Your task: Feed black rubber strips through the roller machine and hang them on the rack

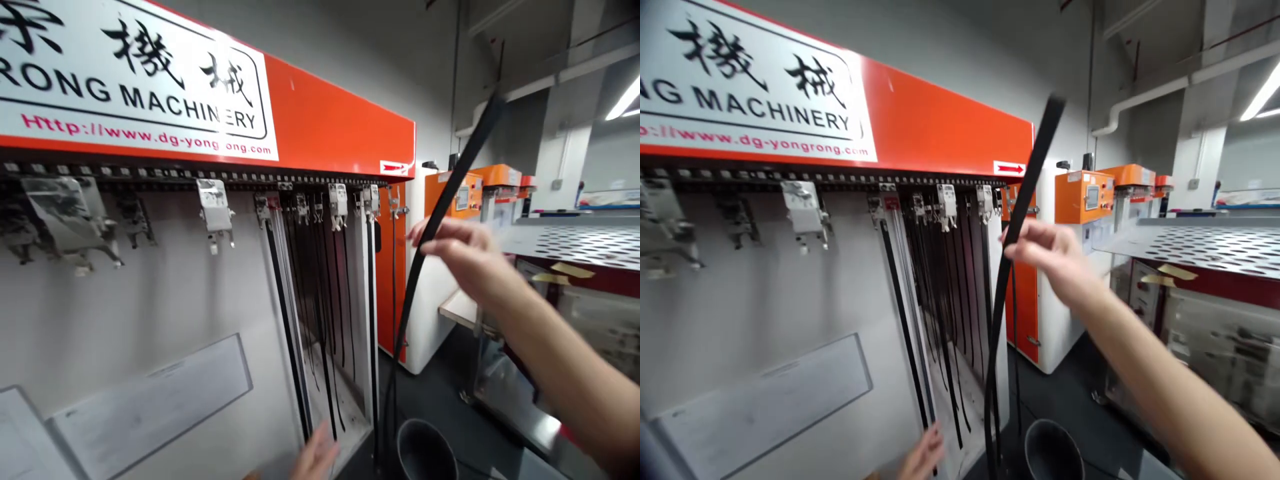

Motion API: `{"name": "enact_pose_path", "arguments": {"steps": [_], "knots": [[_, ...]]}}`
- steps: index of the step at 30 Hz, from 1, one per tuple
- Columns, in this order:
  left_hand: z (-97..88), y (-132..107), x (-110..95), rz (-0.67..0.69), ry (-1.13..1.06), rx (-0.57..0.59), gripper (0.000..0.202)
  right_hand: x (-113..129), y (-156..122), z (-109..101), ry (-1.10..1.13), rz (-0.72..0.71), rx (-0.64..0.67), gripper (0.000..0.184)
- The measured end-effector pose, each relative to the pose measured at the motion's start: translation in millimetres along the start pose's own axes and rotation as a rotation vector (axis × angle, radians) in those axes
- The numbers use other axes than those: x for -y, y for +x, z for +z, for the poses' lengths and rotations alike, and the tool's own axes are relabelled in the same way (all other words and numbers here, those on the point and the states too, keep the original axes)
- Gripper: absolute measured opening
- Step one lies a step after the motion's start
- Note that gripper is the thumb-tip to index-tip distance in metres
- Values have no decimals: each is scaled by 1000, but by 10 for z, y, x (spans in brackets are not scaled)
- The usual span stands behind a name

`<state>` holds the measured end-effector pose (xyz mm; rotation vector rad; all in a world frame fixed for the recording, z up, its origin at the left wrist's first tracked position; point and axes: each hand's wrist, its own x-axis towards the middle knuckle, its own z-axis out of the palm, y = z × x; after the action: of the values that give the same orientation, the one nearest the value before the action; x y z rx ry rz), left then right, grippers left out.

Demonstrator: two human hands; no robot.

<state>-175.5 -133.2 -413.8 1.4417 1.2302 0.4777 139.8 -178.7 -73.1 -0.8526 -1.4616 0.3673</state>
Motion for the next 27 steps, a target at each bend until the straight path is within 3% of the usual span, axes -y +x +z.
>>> {"name": "enact_pose_path", "arguments": {"steps": [3,6,9,12,15,18,27], "knots": [[-432,-255,-1310,486,47,-233,58,-410,-120,368,78,117,89,17],[-641,-461,-2479,792,112,-481,50,-751,-252,654,142,195,179,20],[-684,-415,-3314,804,77,-431,62,-1046,-303,816,162,221,252,19],[-699,-190,-3905,736,16,-309,59,-1294,-288,923,208,242,309,19],[-720,28,-4304,731,24,-269,48,-1469,-247,1016,291,275,372,19],[-731,157,-4502,732,42,-322,42,-1560,-188,1076,363,305,412,16],[-741,203,-4555,715,22,-349,42,-1615,114,1110,455,311,459,18]]}}
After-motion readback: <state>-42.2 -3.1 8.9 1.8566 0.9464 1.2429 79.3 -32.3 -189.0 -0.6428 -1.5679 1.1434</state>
